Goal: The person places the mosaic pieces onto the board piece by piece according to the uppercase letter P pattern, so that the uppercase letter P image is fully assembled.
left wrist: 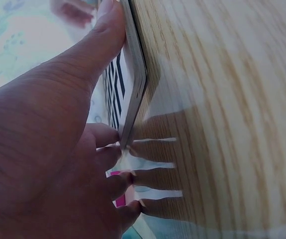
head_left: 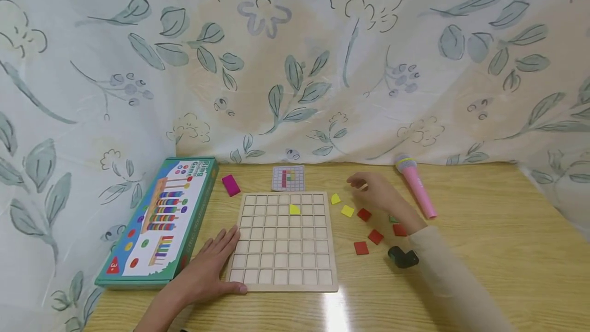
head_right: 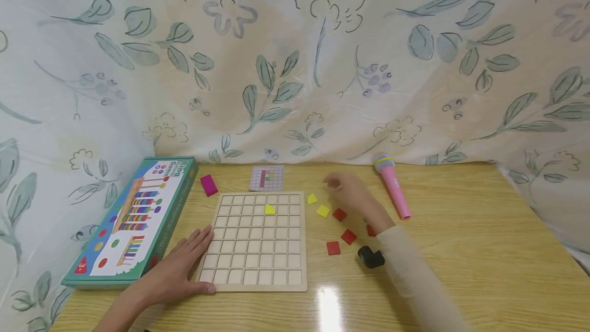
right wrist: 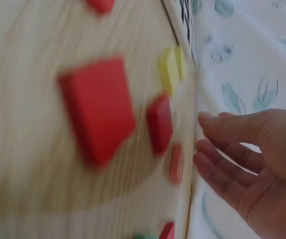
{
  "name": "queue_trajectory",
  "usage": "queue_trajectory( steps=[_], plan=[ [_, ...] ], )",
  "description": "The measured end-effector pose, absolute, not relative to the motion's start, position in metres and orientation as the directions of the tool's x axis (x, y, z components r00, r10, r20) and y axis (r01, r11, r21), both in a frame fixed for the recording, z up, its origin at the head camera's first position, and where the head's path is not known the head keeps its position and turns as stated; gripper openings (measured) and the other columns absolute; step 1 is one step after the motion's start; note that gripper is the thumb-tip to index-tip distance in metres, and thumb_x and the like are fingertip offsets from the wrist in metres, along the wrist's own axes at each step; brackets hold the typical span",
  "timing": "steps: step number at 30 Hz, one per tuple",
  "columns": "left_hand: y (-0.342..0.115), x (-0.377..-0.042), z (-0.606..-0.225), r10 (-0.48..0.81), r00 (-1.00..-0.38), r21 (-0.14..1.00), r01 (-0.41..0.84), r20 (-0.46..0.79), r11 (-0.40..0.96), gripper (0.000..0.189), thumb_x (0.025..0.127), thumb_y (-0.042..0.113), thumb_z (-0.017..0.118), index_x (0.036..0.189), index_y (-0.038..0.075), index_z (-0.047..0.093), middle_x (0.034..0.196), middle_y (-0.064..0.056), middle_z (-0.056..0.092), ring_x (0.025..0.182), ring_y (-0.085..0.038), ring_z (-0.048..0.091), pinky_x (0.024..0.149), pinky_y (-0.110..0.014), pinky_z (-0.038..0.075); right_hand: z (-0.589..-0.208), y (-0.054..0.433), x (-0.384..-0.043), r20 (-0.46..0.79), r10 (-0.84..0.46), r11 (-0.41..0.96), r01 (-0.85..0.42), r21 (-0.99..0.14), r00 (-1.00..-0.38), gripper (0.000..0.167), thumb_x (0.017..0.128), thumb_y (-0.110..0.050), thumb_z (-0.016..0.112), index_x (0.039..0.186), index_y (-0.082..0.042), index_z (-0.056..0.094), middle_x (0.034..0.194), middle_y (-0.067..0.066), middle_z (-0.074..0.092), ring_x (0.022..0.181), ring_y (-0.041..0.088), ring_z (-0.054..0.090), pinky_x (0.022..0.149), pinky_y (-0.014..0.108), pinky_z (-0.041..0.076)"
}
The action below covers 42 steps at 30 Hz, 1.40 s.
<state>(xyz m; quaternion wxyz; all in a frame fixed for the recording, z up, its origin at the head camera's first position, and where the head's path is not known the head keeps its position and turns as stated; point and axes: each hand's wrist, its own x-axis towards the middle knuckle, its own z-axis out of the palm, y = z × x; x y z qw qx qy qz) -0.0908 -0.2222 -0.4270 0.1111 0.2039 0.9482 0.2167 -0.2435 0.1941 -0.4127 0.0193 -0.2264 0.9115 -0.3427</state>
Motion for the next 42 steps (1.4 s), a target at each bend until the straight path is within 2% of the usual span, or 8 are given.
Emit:
queue_trajectory(
  steps=[8, 13, 22, 34, 42],
  plan=[
    [-0.224, -0.091, -0.428, 0.43, -0.893, 0.458, 0.328, -0.137, 0.826, 0.118, 0.073, 0.074, 0.065, 0.155, 0.002, 0.021, 0.163, -0.014, 0.016, 0.147, -0.042, 0.013, 0.116, -0.061, 0.015, -0.417, 0.22, -0.242, 0.112, -0.402, 0.722, -0.39, -0.572, -0.909, 0.031, 0.082, 0.002, 0.074, 0.111, 0.009, 0.067, 0.102, 0.02, 0.07, 0.094, 0.034, 0.066, 0.082, 0.046, 0.057],
    [-0.224, -0.092, -0.428, 0.425, -0.893, 0.461, 0.32, -0.144, 0.828, 0.119, 0.072, 0.074, 0.065, 0.156, 0.003, 0.021, 0.163, -0.013, 0.015, 0.147, -0.042, 0.012, 0.117, -0.061, 0.014, -0.419, 0.219, -0.241, 0.109, -0.393, 0.749, -0.386, -0.538, -0.913, 0.029, 0.082, 0.0, 0.075, 0.11, 0.007, 0.068, 0.096, 0.014, 0.07, 0.089, 0.029, 0.066, 0.081, 0.044, 0.056],
    [-0.224, -0.087, -0.428, 0.398, -0.902, 0.453, 0.288, -0.166, 0.844, 0.118, 0.072, 0.073, 0.067, 0.156, 0.004, 0.022, 0.163, -0.012, 0.016, 0.148, -0.041, 0.012, 0.117, -0.06, 0.013, -0.418, 0.212, -0.24, 0.1, -0.402, 0.742, -0.388, -0.546, -0.91, 0.03, 0.082, 0.001, 0.074, 0.111, 0.004, 0.069, 0.088, 0.007, 0.067, 0.084, 0.023, 0.063, 0.076, 0.039, 0.055],
    [-0.222, -0.089, -0.429, 0.422, -0.897, 0.459, 0.321, -0.133, 0.828, 0.117, 0.073, 0.074, 0.065, 0.155, 0.002, 0.022, 0.163, -0.013, 0.017, 0.147, -0.042, 0.014, 0.117, -0.061, 0.015, -0.406, 0.178, -0.244, 0.139, -0.476, 0.65, -0.454, -0.609, -0.868, 0.03, 0.082, 0.006, 0.073, 0.111, 0.006, 0.068, 0.086, 0.007, 0.066, 0.084, 0.021, 0.063, 0.076, 0.036, 0.054],
    [-0.221, -0.091, -0.427, 0.424, -0.896, 0.449, 0.327, -0.133, 0.831, 0.118, 0.072, 0.074, 0.066, 0.155, 0.002, 0.022, 0.162, -0.014, 0.017, 0.147, -0.042, 0.014, 0.117, -0.061, 0.015, -0.402, 0.143, -0.244, 0.137, -0.493, 0.636, -0.464, -0.617, -0.859, 0.032, 0.081, -0.001, 0.077, 0.113, 0.002, 0.07, 0.086, 0.003, 0.066, 0.083, 0.018, 0.062, 0.072, 0.03, 0.054]
  ],
)
